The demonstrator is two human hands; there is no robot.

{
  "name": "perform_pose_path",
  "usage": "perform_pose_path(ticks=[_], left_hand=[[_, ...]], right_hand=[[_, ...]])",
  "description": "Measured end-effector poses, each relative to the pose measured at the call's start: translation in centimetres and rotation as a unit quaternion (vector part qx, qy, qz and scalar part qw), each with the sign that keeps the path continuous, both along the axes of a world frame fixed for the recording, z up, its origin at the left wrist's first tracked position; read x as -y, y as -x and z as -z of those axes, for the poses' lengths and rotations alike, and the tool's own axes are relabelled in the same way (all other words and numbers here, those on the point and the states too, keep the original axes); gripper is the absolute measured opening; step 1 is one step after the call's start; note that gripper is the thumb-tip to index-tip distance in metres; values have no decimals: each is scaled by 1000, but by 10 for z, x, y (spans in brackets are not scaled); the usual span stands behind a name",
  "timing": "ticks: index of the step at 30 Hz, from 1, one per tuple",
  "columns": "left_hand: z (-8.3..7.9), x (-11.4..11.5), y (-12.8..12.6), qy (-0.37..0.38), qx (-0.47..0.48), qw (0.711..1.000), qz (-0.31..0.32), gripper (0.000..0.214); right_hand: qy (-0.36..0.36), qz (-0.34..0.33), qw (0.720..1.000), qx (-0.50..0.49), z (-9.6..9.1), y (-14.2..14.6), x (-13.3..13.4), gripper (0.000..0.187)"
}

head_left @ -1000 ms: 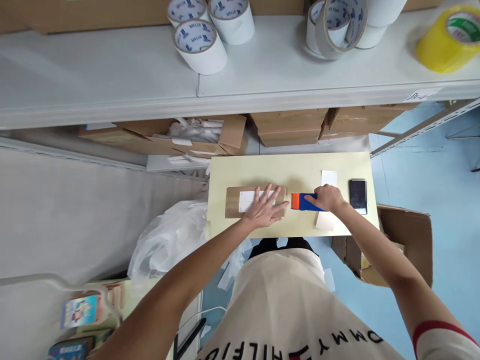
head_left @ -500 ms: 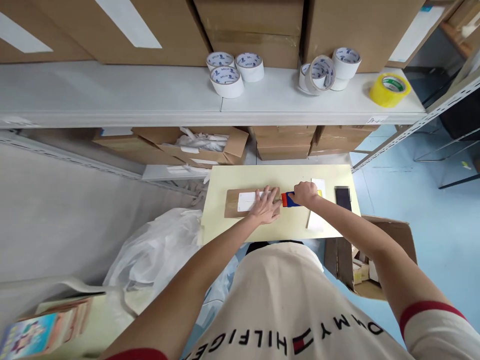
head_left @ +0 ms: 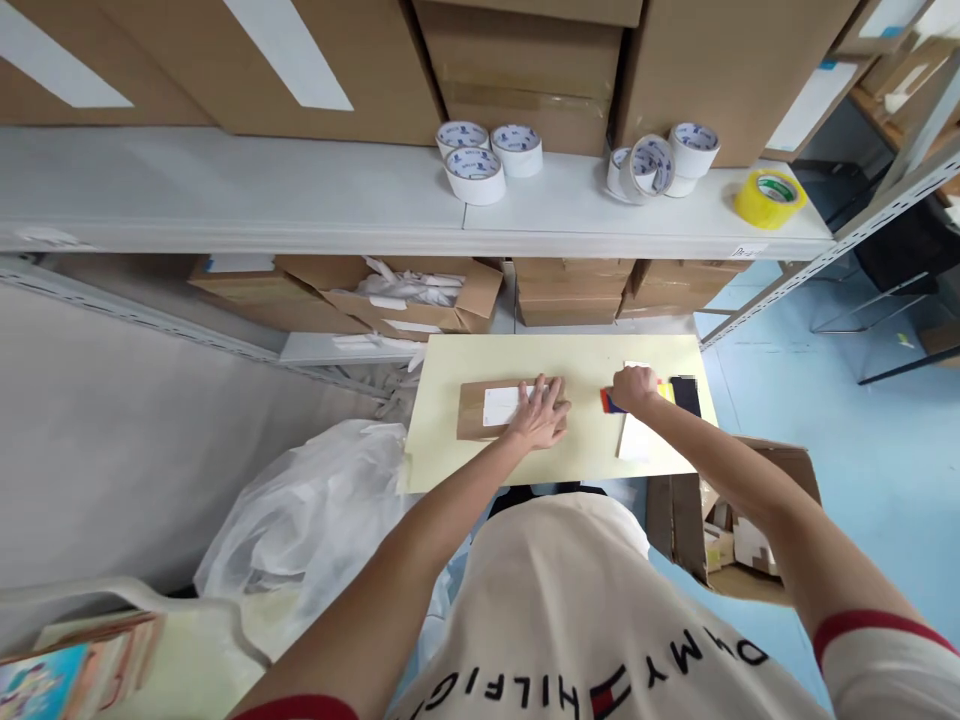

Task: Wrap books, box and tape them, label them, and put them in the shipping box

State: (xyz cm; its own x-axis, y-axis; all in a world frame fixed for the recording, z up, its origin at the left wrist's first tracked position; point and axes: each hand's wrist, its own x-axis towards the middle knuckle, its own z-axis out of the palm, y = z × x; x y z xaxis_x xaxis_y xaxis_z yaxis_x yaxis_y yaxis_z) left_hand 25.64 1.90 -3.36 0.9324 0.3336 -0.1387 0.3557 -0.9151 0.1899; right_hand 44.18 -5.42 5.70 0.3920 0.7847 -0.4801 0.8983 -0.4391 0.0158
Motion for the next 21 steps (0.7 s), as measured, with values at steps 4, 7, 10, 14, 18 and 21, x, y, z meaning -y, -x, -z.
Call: perform_pose_path(ticks=[4, 7, 10, 14, 18, 21], left_hand=[[-1, -5, 2, 33, 16, 999, -9, 72], [-1, -12, 8, 74, 37, 997, 0, 94], [2, -17, 29, 83, 60, 994, -41, 94], [14, -18, 79, 67, 120, 955, -264, 101], [34, -18, 124, 174, 231, 855, -430, 129], [48, -19, 136, 317, 263, 786, -461, 120]], right_hand=[[-60, 106, 992, 37, 3, -1, 11, 54], [-72, 175, 982, -9, 28, 15, 17, 47], [-47, 211, 974, -62, 67, 35, 23, 34], [-13, 214, 973, -91, 107, 54, 31, 41], [-104, 157, 979, -77, 125, 63, 45, 67], [-223, 55, 967, -115, 132, 71, 54, 97]])
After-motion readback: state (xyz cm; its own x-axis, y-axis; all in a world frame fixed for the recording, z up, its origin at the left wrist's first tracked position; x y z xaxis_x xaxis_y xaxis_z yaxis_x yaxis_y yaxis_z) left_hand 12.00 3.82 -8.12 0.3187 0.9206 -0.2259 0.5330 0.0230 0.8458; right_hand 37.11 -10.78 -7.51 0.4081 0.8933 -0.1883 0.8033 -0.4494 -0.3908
